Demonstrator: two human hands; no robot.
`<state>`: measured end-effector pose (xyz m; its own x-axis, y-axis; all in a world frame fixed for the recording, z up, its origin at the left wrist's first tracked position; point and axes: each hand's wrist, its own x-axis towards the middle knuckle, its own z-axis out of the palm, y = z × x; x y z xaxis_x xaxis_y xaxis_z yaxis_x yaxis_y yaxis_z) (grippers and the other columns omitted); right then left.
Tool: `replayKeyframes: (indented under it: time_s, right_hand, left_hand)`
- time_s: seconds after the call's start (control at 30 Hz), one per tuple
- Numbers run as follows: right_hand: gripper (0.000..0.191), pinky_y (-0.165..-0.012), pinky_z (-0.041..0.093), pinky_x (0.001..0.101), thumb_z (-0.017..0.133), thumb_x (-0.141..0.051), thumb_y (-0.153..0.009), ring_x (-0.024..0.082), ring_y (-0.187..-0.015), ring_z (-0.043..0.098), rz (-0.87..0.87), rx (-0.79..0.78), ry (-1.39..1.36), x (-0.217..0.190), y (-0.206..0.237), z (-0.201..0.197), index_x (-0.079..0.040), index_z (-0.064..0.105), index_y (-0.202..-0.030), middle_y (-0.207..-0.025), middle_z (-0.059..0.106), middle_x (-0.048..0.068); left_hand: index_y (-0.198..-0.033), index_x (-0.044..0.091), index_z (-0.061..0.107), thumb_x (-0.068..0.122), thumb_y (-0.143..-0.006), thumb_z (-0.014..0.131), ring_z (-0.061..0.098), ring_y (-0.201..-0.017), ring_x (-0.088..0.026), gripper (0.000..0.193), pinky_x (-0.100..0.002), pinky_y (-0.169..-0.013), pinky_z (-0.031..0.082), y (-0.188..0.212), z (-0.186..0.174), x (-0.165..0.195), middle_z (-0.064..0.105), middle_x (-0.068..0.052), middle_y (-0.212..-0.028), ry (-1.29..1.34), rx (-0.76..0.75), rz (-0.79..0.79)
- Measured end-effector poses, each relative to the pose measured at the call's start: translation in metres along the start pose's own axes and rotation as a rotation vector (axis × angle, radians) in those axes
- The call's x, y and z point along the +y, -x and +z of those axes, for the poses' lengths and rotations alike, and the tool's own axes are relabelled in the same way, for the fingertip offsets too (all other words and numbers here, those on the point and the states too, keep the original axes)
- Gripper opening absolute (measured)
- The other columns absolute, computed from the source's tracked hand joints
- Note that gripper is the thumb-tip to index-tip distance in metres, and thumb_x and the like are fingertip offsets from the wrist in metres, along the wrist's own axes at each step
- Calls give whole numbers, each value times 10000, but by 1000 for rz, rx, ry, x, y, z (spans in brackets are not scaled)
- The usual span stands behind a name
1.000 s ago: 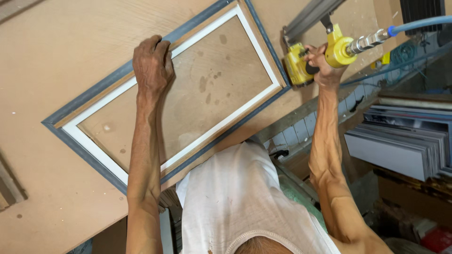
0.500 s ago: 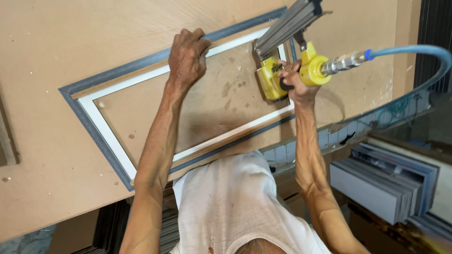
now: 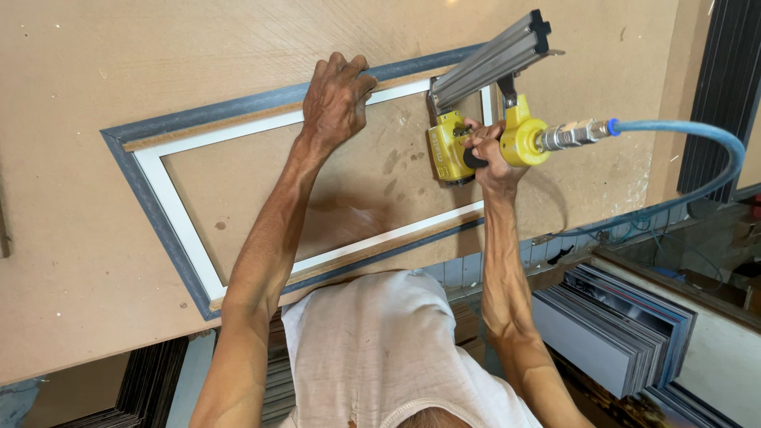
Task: The person assembles rectangular wooden frames by placing thin wooden strips along the edges of a frame base and securing them with a pneumatic nail gun. Completed frames are stacked on the table, and additional strips are gathered from the floor as needed.
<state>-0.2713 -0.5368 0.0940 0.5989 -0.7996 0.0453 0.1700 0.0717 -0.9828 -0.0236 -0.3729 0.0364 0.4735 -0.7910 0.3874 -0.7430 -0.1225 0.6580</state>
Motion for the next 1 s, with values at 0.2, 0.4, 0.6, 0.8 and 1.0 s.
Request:
replayKeyframes:
  time_s: [0.2,0.4,0.6,0.8,1.0]
  right_hand:
    - [148,-998,579,553,565,77,-799,197,-616,576,21,68,8,3,5,-6,-33,573,-897,-728,573,76]
    - [175,-1079,551,564,551,103,-809,202,-672,556,31,-78,-26,2,20,10,-29,564,-923,-747,561,81]
    - [178,-1087,545,574,552,118,-821,206,-674,601,58,-134,-19,13,39,78,-25,566,-927,-751,582,83]
    - [148,-1065,557,576,548,96,-828,221,-677,638,66,-68,24,10,45,108,-16,575,-920,-748,577,70]
    - [134,-1049,564,573,554,85,-828,221,-666,623,-4,-72,-10,17,45,104,-14,582,-915,-757,593,100]
  left_hand:
    - [-993,25,783,-25,-860,724,499,-882,-221,154,-365,-792,410,3,5,-5,686,-51,-990,-17,4,16]
    - [-995,24,783,-49,-852,693,511,-898,-241,184,-379,-805,429,1,8,-8,678,-57,-974,-25,-9,22]
    - [-985,5,750,-40,-875,675,578,-996,-231,140,-378,-885,476,15,-13,-25,707,-100,-1062,-26,26,80]
    - [-951,17,754,-53,-890,658,569,-938,-218,133,-351,-842,467,35,-36,-42,734,-84,-1067,-66,65,63]
    - [-921,22,766,-88,-853,638,537,-875,-226,182,-358,-824,457,33,-33,-41,717,-60,-955,-88,16,36]
